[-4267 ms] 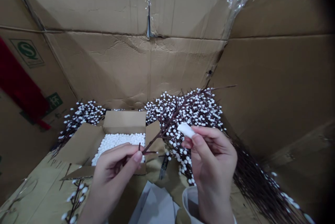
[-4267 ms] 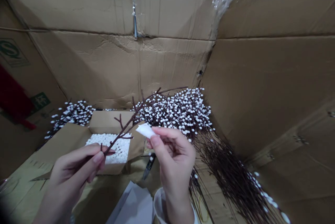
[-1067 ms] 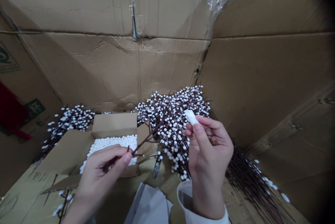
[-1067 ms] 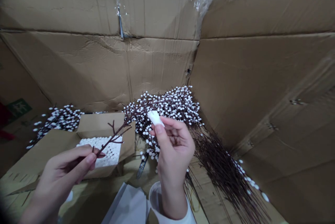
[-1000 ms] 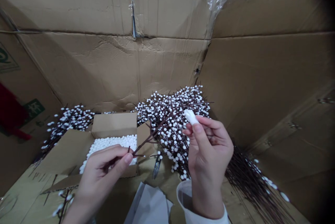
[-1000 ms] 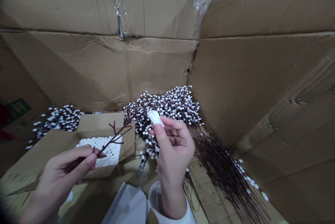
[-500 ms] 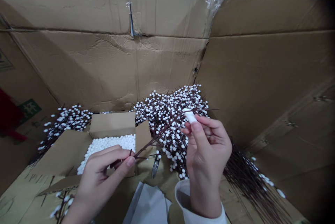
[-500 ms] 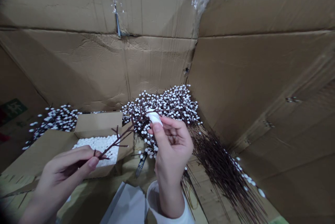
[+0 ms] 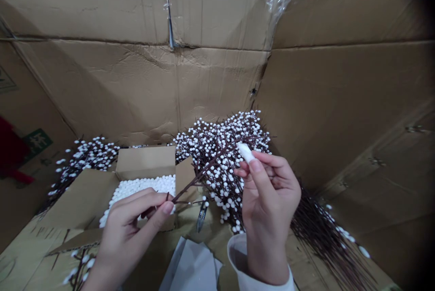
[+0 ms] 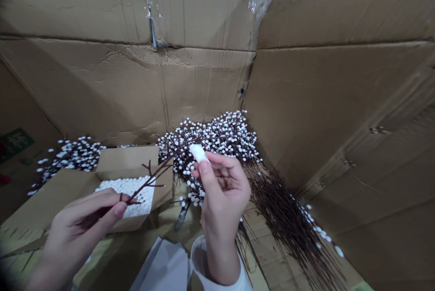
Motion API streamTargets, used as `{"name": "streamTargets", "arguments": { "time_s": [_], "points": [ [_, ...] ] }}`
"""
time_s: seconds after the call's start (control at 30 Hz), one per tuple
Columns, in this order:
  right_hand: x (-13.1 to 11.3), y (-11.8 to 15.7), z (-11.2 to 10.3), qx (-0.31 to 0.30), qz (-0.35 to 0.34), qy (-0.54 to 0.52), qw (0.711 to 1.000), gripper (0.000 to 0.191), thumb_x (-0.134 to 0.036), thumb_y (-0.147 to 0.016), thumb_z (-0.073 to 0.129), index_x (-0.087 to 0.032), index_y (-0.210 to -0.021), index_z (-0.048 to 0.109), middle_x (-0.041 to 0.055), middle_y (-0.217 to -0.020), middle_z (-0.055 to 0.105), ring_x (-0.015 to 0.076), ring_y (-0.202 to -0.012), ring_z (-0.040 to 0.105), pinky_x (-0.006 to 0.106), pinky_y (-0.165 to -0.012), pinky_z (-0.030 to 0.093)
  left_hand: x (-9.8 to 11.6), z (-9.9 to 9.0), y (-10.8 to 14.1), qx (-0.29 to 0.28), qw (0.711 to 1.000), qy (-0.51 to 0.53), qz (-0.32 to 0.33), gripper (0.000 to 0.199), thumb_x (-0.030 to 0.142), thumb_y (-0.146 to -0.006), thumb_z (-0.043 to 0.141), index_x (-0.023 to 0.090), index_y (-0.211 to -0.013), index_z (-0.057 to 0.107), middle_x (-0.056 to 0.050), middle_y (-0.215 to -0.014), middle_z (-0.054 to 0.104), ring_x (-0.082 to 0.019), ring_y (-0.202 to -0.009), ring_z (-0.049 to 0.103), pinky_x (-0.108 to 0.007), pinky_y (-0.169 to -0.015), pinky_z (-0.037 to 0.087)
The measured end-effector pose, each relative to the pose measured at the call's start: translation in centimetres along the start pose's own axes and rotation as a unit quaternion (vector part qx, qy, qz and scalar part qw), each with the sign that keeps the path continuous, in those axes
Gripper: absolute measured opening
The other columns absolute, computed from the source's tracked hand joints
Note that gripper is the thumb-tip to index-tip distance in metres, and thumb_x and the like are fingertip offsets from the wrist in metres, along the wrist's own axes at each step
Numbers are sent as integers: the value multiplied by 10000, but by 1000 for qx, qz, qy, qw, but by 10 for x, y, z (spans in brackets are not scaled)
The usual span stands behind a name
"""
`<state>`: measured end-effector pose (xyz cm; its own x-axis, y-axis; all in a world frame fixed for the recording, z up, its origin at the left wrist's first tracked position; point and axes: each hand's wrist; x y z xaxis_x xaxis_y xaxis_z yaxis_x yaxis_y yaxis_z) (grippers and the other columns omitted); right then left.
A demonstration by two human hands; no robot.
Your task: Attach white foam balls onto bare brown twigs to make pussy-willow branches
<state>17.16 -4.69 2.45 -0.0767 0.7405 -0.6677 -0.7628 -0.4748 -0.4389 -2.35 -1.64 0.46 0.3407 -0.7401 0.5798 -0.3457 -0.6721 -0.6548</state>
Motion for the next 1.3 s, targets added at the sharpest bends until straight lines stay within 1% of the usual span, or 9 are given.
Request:
{"name": "streamTargets", "arguments": {
  "time_s": [0.17, 0.37, 0.53, 0.7, 0.8, 0.93, 1.0, 1.2, 1.3],
  "points": [
    [1, -1, -1, -4, -3, -4, 1000, 77, -178, -729, 776, -230, -781, 752, -35, -642, 720, 85, -517, 650, 185, -495, 537, 1, 0, -5, 17, 1000, -1, 20, 179, 161, -832, 625, 227, -674, 678, 38, -585, 661, -111, -503, 584, -184, -468, 448],
    [2, -1, -2, -4, -8, 4, 1000, 131, -154, -725, 773, -252, -810, 757, -44, -686, 736, 81, -546, 658, 181, -513, 539, 2, -2, -3, -4, 1000, -5, 25, 202, 172, -843, 611, 218, -654, 665, 23, -590, 664, -119, -504, 587, -195, -447, 437],
    [4, -1, -3, -9, -7, 20, 1000, 191, -154, -709, 790, -272, -857, 766, -45, -715, 750, 85, -559, 665, 188, -525, 541, 0, -1, -4, -3, 1000, -9, 24, 197, 174, -849, 609, 220, -666, 665, 26, -592, 662, -117, -516, 590, -191, -464, 445],
    [7, -2, -7, -21, -1, 50, 999, 154, -178, -700, 806, -262, -822, 767, -31, -717, 751, 103, -590, 676, 210, -545, 545, -2, -2, -4, 11, 1000, -21, 16, 194, 175, -844, 610, 215, -663, 669, 33, -591, 662, -107, -507, 585, -178, -479, 450],
    [8, -2, -9, -35, -20, 72, 997, 146, -159, -711, 794, -264, -808, 763, -33, -734, 744, 102, -629, 673, 213, -576, 542, -3, -5, -3, 14, 1000, -26, 11, 200, 186, -841, 610, 211, -653, 670, 28, -590, 661, -111, -504, 584, -181, -469, 443],
    [8, -2, -9, -35, -71, 85, 993, 210, -92, -724, 753, -284, -809, 759, -33, -807, 728, 109, -716, 669, 215, -590, 528, -2, -6, -3, 12, 999, -27, 16, 206, 182, -830, 613, 209, -635, 675, 23, -579, 662, -119, -503, 598, -182, -461, 447],
    [8, -1, -8, -34, -85, 86, 992, 235, -71, -725, 738, -291, -805, 758, -31, -822, 722, 115, -748, 668, 216, -594, 527, -1, -6, -5, 14, 999, -26, 19, 198, 174, -823, 616, 211, -639, 682, 26, -563, 655, -118, -490, 597, -180, -458, 452],
    [7, -2, -8, -46, -93, 102, 989, 225, -65, -722, 727, -277, -793, 753, -7, -829, 720, 146, -799, 671, 247, -611, 537, 2, -3, -8, 8, 999, -26, 27, 206, 172, -826, 611, 210, -634, 677, 18, -589, 682, -123, -506, 615, -180, -466, 461],
    [7, -2, -9, -51, -94, 98, 989, 231, -62, -726, 721, -280, -794, 753, -11, -831, 718, 141, -799, 669, 246, -620, 540, 1, -4, -7, 10, 999, -26, 21, 210, 178, -829, 613, 209, -629, 669, 19, -602, 686, -122, -519, 616, -180, -470, 455]
  ]
}}
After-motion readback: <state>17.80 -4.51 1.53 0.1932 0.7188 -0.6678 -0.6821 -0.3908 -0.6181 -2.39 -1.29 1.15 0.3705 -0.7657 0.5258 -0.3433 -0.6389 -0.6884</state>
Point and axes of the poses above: each hand's wrist, its own y-axis away from the middle knuckle, its own z-axis out of the palm, x = y × z
